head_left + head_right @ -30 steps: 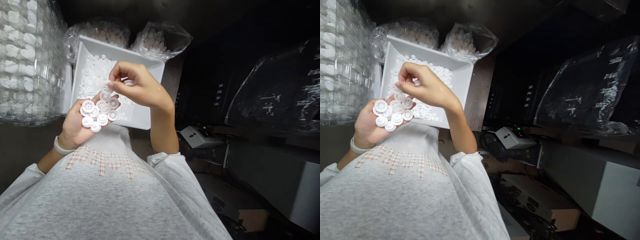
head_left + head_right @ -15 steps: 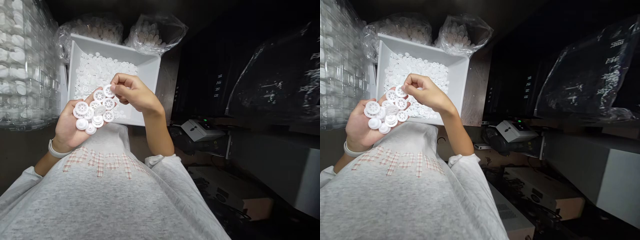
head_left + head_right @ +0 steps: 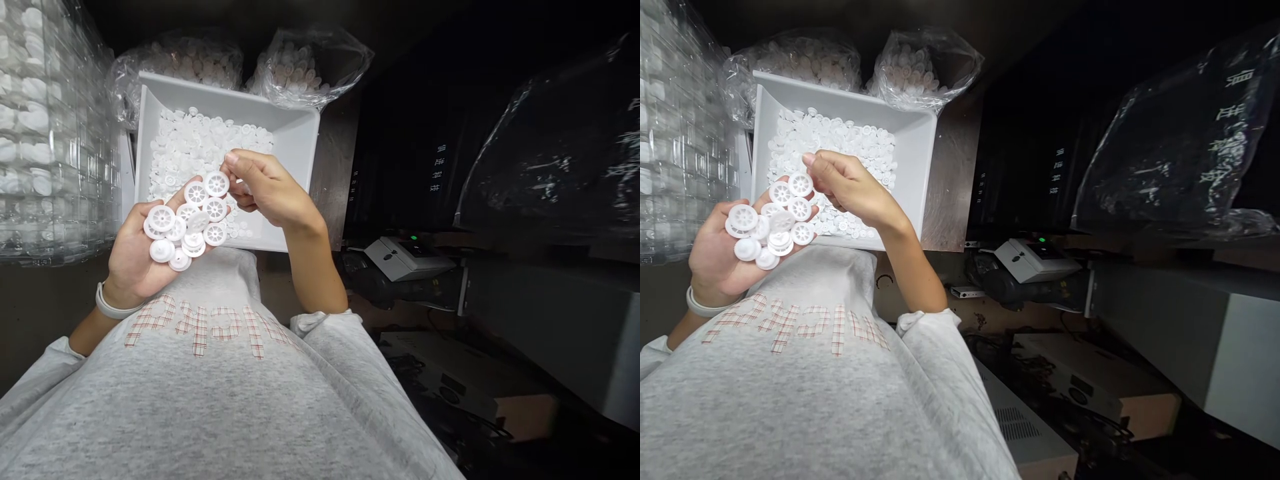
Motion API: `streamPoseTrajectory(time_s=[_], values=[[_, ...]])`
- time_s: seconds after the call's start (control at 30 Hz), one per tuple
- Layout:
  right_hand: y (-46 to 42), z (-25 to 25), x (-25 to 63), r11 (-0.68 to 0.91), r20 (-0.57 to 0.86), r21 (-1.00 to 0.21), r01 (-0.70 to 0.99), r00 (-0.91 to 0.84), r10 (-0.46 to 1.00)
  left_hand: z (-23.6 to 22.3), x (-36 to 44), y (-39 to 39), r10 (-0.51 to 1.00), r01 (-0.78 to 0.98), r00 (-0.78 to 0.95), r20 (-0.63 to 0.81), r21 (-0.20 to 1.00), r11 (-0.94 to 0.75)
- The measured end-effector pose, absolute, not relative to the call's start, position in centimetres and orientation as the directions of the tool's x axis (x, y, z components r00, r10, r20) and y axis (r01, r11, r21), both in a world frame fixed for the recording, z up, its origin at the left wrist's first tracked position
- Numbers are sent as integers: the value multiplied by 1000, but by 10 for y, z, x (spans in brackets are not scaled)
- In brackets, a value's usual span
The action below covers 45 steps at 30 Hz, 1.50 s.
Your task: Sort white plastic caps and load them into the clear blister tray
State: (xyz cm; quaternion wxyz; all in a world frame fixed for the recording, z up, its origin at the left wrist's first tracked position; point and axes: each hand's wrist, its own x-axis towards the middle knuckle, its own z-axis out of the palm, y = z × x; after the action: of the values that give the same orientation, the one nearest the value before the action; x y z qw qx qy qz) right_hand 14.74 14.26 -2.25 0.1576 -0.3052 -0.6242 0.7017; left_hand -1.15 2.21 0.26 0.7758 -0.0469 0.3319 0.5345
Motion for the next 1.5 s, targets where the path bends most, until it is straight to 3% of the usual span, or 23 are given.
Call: streamPoseTrajectory(time_s=[0.23,0.43,0.53,0.7,0.87,1.1,1.33,1.5], values=[[141,-23,149,-122,-207,-978,168,-763,613,4,-11,23,795,-855,217,-567,283,435],[142,-9,144,153,-32,-970,191,-718,695,3,-10,23,796,-868,245,-553,240,434],[139,5,135,293,21,-930,222,-765,644,2,-10,24,800,-875,266,-537,215,435],[135,15,118,482,-12,-799,359,-811,585,2,-9,25,771,-867,190,-608,264,422],[134,16,117,517,-12,-779,355,-833,553,2,-9,23,776,-889,224,-590,202,411],[134,17,124,516,-33,-778,359,-843,537,-1,-8,21,804,-847,226,-551,296,441],[134,24,118,533,-153,-699,477,-828,540,-8,-10,21,778,-876,320,-540,144,460],[135,21,115,575,-155,-678,458,-853,498,-14,-10,21,775,-877,362,-518,92,471]])
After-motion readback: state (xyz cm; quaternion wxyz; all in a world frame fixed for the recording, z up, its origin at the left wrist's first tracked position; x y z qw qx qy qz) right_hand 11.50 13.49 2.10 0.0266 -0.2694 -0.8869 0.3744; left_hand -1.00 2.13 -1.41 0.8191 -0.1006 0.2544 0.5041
